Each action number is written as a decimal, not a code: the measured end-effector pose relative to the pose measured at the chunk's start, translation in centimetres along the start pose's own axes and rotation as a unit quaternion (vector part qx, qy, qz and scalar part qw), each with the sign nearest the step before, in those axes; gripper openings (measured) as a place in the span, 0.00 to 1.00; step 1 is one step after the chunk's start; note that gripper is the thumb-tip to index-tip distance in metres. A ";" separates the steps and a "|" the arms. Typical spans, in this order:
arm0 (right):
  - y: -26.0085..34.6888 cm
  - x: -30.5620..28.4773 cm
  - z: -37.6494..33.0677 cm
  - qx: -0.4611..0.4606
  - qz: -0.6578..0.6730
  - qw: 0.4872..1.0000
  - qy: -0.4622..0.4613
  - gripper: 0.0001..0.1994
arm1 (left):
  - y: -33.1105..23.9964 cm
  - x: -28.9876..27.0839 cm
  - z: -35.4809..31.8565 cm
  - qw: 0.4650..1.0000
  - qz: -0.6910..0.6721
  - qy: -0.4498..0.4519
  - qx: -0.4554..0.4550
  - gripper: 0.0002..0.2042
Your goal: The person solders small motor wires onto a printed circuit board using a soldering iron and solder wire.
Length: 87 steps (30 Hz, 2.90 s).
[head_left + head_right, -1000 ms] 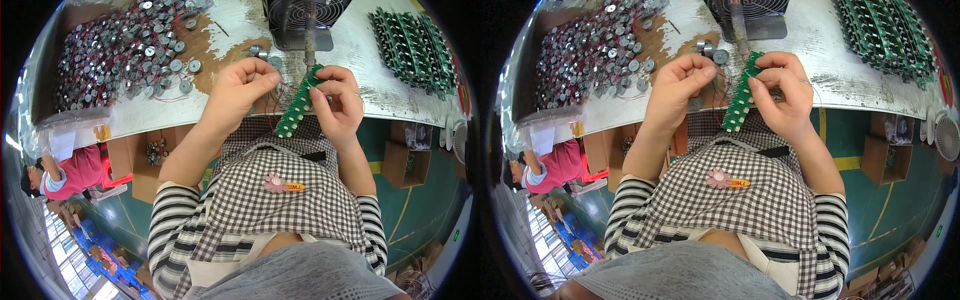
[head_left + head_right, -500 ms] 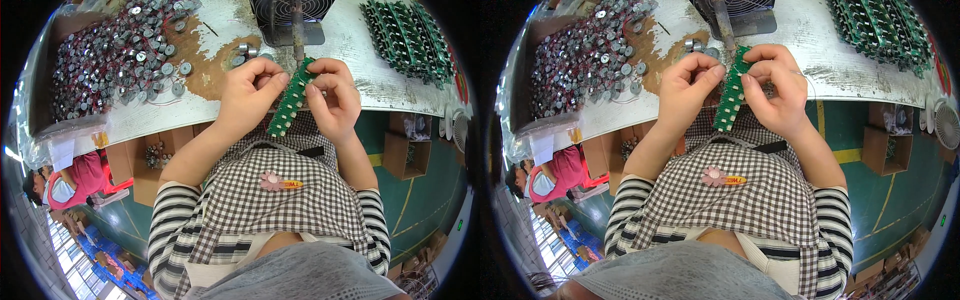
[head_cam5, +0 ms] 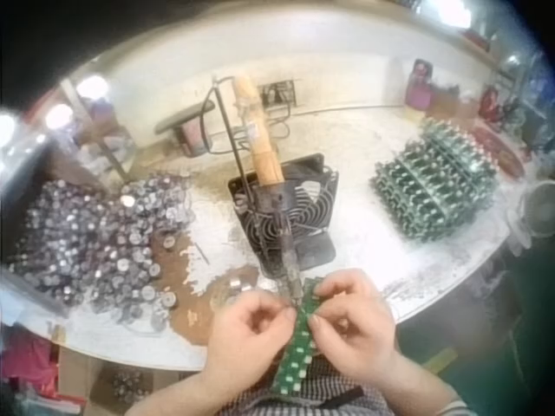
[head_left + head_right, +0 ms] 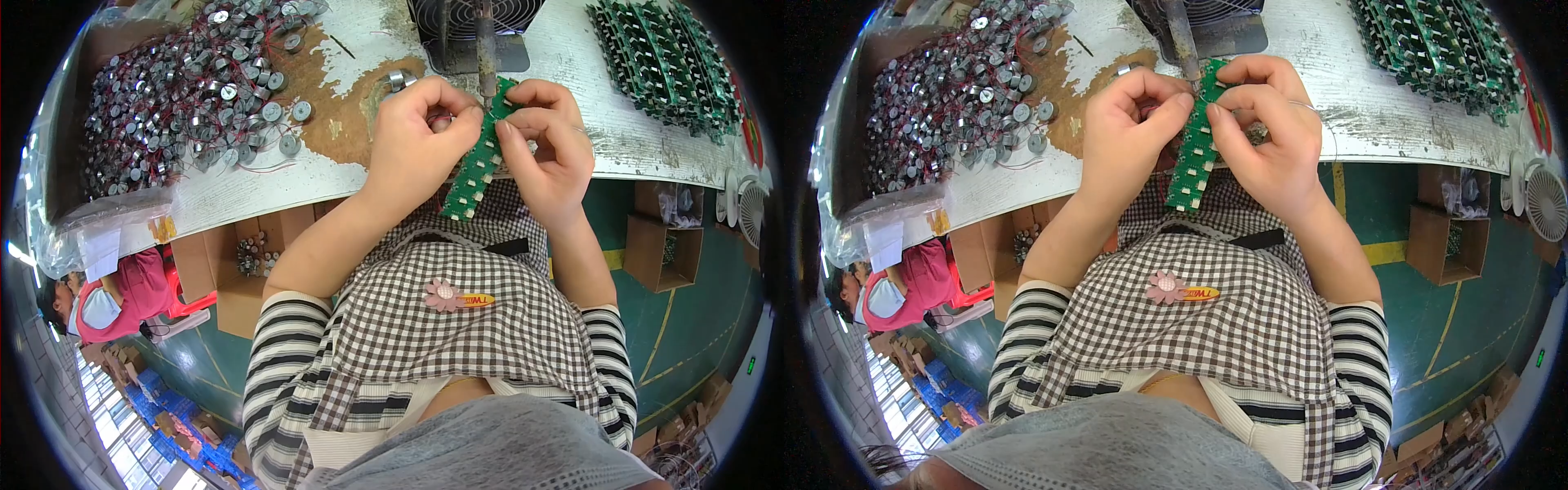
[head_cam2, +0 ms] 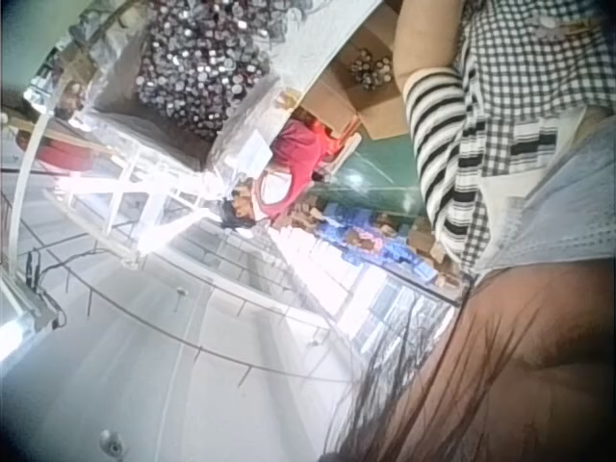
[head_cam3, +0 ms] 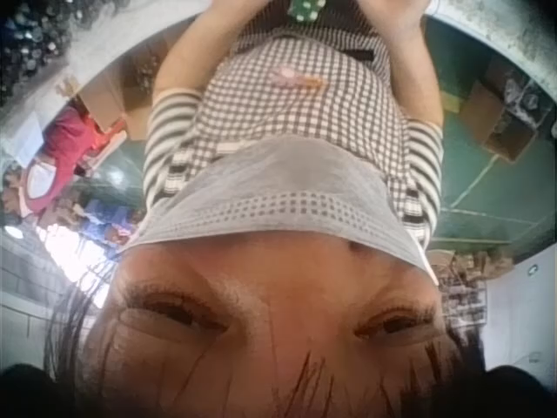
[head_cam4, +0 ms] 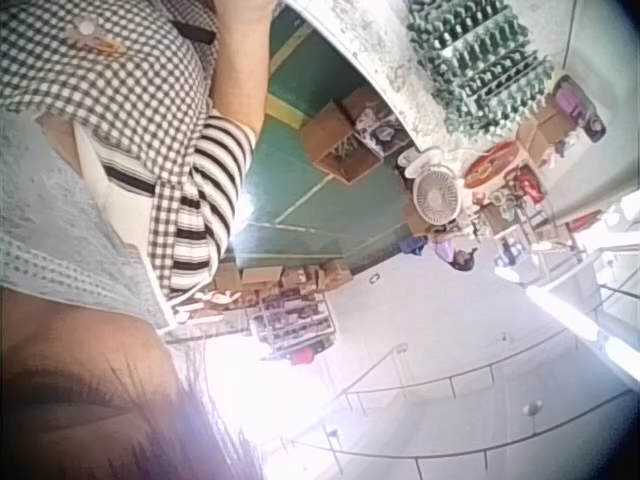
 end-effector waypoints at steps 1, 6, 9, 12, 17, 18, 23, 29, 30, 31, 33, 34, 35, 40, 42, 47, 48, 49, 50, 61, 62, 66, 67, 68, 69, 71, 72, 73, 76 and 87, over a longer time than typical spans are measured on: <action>0.0 0.0 0.0 0.000 0.000 1.000 0.000 0.05 | -0.3 0.1 0.0 1.000 -0.017 -0.005 -0.008 0.04; -0.1 0.2 -1.0 0.048 0.051 0.998 -0.005 0.04 | 0.1 -0.1 -0.4 1.000 0.006 -0.004 0.014 0.03; -0.2 0.3 -1.5 0.059 0.071 0.996 -0.010 0.04 | 0.0 0.0 -0.7 0.999 0.029 -0.009 0.026 0.03; -0.3 0.2 -1.3 0.058 0.064 0.996 -0.006 0.04 | -0.1 0.0 -0.6 0.999 0.042 -0.011 0.031 0.03; 0.0 0.1 -0.2 0.052 0.032 0.998 0.000 0.03 | -0.4 0.0 0.1 0.997 0.025 -0.028 0.061 0.03; 0.0 0.1 -0.3 0.051 0.032 0.998 0.001 0.03 | -0.4 0.0 0.0 0.997 0.025 -0.029 0.062 0.03; -0.8 0.2 -1.6 0.117 0.109 0.987 -0.027 0.03 | 0.2 0.3 -0.5 0.998 0.042 -0.015 0.039 0.03; -0.8 0.0 -1.7 0.118 0.167 0.979 -0.023 0.04 | 0.1 -0.1 -0.6 0.999 0.045 0.021 -0.003 0.06; -0.7 0.0 -1.7 0.117 0.167 0.979 -0.024 0.04 | 0.1 -0.1 -0.7 0.999 0.045 0.022 -0.002 0.06; -0.6 0.0 -1.7 0.106 0.159 0.981 -0.021 0.04 | 0.1 -0.2 -0.8 0.999 0.040 0.017 0.008 0.07; -0.3 0.0 -1.7 0.096 0.151 0.984 -0.019 0.04 | 0.1 -0.1 -0.9 0.999 0.035 0.013 0.018 0.08; -0.2 0.1 -1.7 0.096 0.127 0.987 -0.011 0.04 | 0.2 -0.1 -0.9 1.000 0.021 0.004 0.015 0.08; -0.1 0.1 -1.6 0.097 0.104 0.990 -0.003 0.04 | 0.2 -0.1 -0.9 1.000 0.007 -0.005 0.013 0.09; -0.1 0.1 -1.3 0.072 0.077 0.994 -0.006 0.04 | 0.4 0.0 -1.0 0.999 0.014 -0.020 0.021 0.09; -0.3 0.2 -1.1 0.068 0.064 0.996 -0.009 0.04 | 0.4 0.1 -0.8 0.999 0.027 -0.024 0.023 0.09; -0.2 0.0 -0.4 0.040 0.037 0.998 -0.017 0.05 | -0.2 0.3 -0.2 0.999 0.019 -0.033 0.027 0.09; -0.1 0.1 -0.5 0.046 0.041 0.998 -0.006 0.04 | 0.0 0.2 -0.3 0.999 0.019 -0.033 0.027 0.09; -0.1 0.1 -0.6 0.046 0.041 0.998 -0.006 0.04 | 0.3 0.0 -0.5 0.998 0.027 -0.034 0.036 0.09; -0.2 0.2 -0.8 0.072 0.059 0.996 -0.005 0.04 | 0.4 -0.1 -0.5 0.998 0.037 -0.035 0.045 0.09; -1.1 -0.2 -2.4 0.130 0.081 0.988 -0.016 0.03 | -5.2 -6.5 1.9 0.817 0.395 -0.085 0.412 0.12; -1.3 -0.1 -2.4 0.137 0.083 0.987 -0.012 0.03 | -6.0 -8.7 2.5 0.803 0.419 -0.153 0.395 0.10; -1.6 0.0 -2.2 0.135 0.098 0.986 -0.017 0.02 | -7.0 -13.8 5.1 0.746 0.543 -0.161 0.350 0.06; -1.6 0.1 -2.1 0.135 0.099 0.986 -0.019 0.02 | -6.7 -14.1 5.7 0.704 0.594 -0.149 0.360 0.05; -1.6 0.2 -2.0 0.136 0.100 0.986 -0.017 0.02 | -6.0 -14.3 6.5 0.679 0.643 -0.139 0.327 0.07; -1.6 0.3 -2.0 0.138 0.098 0.986 -0.014 0.02 | -4.9 -14.4 7.6 0.663 0.669 -0.125 0.312 0.05; -1.6 0.4 -1.9 0.136 0.094 0.986 -0.015 0.02 | -3.6 -14.4 9.5 0.630 0.734 -0.115 0.225 0.04; -1.6 0.4 -2.0 0.134 0.092 0.987 -0.016 0.03 | -3.2 -14.8 10.2 0.632 0.732 -0.115 0.225 0.04; -1.5 0.4 -2.0 0.132 0.090 0.987 -0.014 0.03 | -3.0 -15.5 10.9 0.629 0.739 -0.114 0.213 0.04; -2.0 0.3 -2.3 0.145 0.109 0.983 -0.025 0.03 | -3.4 -14.8 10.2 0.647 0.719 -0.150 0.205 0.07; -1.8 0.3 -2.7 0.145 0.209 0.967 0.001 0.05 | -4.1 -8.8 1.3 0.969 -0.010 -0.133 0.207 0.21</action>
Point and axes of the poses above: each hand's wrist, its own z-axis towards the middle knuckle, its own x-axis out of the palm, y = z × x, the point moved 4 cm from there along z, towards the middle knuckle, and after that the axes turned 5 degrees about -z, right-handed, at the moved point
